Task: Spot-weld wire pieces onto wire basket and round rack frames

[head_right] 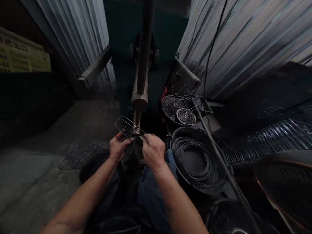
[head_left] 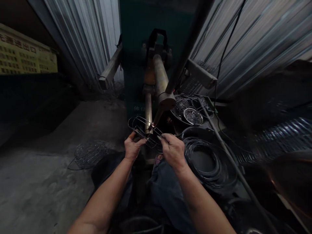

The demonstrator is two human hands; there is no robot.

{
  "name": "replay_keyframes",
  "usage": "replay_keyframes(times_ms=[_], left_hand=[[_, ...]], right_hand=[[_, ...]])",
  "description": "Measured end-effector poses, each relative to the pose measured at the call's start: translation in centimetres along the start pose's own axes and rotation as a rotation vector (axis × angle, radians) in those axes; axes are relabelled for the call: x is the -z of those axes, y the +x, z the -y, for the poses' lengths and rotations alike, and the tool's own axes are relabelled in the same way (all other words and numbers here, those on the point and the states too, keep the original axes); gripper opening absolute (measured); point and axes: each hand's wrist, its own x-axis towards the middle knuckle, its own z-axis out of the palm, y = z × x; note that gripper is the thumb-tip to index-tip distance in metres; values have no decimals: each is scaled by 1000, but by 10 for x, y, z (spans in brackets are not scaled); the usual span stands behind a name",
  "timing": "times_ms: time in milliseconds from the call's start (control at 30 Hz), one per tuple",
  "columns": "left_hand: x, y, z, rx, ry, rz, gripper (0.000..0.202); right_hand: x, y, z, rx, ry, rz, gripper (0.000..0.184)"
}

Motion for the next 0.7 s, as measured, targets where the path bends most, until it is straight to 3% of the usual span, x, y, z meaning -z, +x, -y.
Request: replay_keyframes(times_ms=[467, 700], left_hand=[[-13, 4, -5, 2, 25, 17, 56], [-6, 3, -2, 32, 78, 54, 49]], right_hand=[[8, 21, 4, -80, 62, 100, 15], [17, 24, 7, -108, 101, 190, 15]])
